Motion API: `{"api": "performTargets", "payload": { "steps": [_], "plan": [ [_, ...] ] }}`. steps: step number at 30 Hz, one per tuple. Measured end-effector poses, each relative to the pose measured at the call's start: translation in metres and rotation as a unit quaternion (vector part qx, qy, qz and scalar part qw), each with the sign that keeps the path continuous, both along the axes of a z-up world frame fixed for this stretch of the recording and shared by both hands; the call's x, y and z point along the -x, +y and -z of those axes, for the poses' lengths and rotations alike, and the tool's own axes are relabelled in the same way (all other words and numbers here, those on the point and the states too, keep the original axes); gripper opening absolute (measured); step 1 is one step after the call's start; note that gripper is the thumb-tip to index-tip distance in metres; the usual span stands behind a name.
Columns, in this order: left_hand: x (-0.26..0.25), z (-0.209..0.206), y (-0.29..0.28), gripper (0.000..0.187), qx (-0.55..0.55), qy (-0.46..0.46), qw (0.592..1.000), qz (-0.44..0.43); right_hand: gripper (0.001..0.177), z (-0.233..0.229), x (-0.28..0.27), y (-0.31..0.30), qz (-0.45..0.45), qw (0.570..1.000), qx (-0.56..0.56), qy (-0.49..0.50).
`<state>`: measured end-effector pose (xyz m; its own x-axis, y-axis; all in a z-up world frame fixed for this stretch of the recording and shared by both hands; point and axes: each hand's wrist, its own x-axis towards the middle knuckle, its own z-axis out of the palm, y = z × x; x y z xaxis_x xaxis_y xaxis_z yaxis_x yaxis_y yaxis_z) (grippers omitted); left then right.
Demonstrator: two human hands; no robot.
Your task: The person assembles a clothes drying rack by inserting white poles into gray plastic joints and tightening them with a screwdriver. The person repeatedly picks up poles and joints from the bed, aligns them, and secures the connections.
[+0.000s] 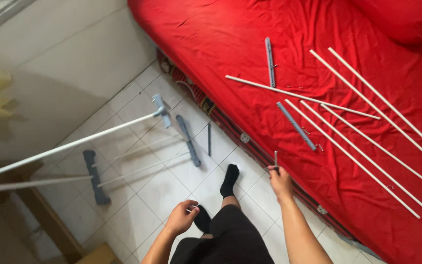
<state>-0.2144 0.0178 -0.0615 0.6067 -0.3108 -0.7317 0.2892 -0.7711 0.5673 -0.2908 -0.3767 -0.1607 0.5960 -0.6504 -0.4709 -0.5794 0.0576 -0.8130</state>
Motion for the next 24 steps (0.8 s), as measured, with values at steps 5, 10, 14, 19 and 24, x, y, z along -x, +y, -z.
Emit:
{"api": "performTargets", "payload": {
  "steps": [5,10,14,19,24],
  "plan": [
    [0.053,0.043,0.058,0.038,0.017,0.024,0.996,-0.085,0.023,-0.006,0.008,0.067,-0.084,0.986,-0.120,0.080],
    [0.092,0.084,0.094,0.039,-0.050,0.042,0.988,-0.138,0.025,-0.022,0.005,0.100,-0.157,0.973,-0.140,0.092],
    [0.105,0.114,0.090,0.038,-0.080,0.086,0.980,-0.159,0.026,-0.022,-0.007,0.104,-0.186,0.966,-0.143,0.105],
    [0.086,0.170,0.062,0.039,-0.075,0.080,0.984,-0.138,0.026,0.004,-0.023,0.097,-0.191,0.960,-0.167,0.118],
    [0.047,0.257,0.022,0.036,-0.031,0.023,0.991,-0.126,0.027,0.069,-0.043,0.088,-0.188,0.963,-0.171,0.092]
  ]
}}
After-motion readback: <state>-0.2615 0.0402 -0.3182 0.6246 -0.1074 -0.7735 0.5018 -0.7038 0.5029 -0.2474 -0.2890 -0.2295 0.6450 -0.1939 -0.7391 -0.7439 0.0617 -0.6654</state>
